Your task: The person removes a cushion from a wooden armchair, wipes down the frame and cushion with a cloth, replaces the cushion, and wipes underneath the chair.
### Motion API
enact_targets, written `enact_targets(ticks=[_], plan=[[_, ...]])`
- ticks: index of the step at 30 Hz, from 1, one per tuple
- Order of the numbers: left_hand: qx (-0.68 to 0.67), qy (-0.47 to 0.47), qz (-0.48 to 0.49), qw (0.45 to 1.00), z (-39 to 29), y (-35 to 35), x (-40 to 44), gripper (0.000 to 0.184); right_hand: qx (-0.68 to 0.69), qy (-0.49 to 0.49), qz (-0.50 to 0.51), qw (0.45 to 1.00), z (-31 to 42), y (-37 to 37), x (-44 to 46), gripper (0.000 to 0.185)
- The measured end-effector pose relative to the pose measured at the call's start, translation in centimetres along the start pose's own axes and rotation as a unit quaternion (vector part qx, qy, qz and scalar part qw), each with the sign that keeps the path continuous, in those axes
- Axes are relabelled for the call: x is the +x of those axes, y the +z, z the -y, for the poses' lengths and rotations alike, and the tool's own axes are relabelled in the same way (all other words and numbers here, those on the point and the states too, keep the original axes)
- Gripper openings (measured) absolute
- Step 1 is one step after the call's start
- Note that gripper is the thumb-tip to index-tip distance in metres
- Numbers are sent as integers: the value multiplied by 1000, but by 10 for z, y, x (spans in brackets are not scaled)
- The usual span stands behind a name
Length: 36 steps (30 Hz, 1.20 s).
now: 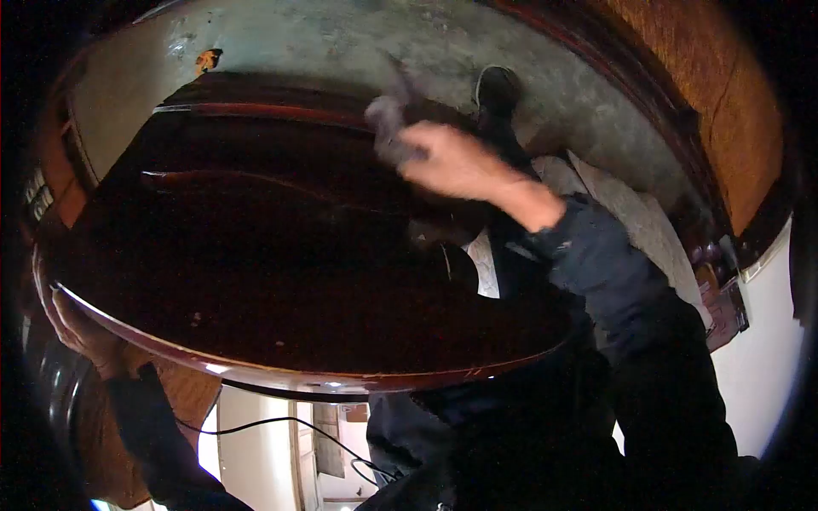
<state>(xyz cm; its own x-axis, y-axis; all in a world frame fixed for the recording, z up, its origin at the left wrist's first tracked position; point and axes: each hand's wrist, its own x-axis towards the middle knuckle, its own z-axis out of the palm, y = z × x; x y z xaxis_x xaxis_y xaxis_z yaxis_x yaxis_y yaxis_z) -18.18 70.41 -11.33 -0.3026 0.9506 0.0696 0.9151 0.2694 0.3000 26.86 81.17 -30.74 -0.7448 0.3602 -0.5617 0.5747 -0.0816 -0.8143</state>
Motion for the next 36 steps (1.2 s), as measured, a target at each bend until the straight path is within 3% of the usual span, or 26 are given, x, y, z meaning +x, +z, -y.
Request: enact_targets(ticks=[1,3,4,6,9,10,13,17,19,20,21,23,25,26,28,31,36], plan=[[2,-4,1,1000,3,-3,-5,50,-75,78,108,988,-10,24,-4,39],[6,-8,-1,1000,7,-13,-13,50,-54,1,24,998,-20,44,-36,39],[8,-10,-2,1000,8,-16,-16,50,-54,-2,27,998,-14,44,-48,39],[14,-13,-11,1000,9,-24,-23,50,-64,16,131,989,-4,38,-68,41],[18,-33,-15,999,4,-25,-21,50,-132,-9,106,986,-5,6,-88,43],[20,-40,-18,999,5,-27,-24,50,-148,50,128,979,-5,3,-84,47],[24,-64,-20,997,1,-32,-29,50,-143,76,144,976,-55,9,-52,53],[3,-123,-26,992,-15,-36,-41,50,-140,-8,109,984,-82,34,-20,59],[-51,-163,-52,984,19,-47,-59,50,-235,101,222,941,-66,35,5,62],[32,-95,-46,994,81,-65,-83,48,-235,102,225,940,-68,45,8,62],[72,-63,-42,995,92,-72,-86,47,-252,92,210,940,-68,49,9,63],[119,-22,-33,992,98,-90,-91,46,-273,82,199,938,-66,58,-8,63],[120,-24,-26,992,86,-92,-91,47,-288,-24,137,948,-70,60,-7,51],[119,-26,-20,992,86,-87,-88,47,-286,-24,144,947,-80,60,-2,51],[118,-23,-17,993,87,-84,-86,48,-308,53,196,929,-63,55,2,60],[121,-20,-8,992,86,-82,-79,49,-363,109,235,895,-47,53,12,57],[142,19,16,990,86,-87,-78,52,-352,132,182,909,-52,56,10,47]])
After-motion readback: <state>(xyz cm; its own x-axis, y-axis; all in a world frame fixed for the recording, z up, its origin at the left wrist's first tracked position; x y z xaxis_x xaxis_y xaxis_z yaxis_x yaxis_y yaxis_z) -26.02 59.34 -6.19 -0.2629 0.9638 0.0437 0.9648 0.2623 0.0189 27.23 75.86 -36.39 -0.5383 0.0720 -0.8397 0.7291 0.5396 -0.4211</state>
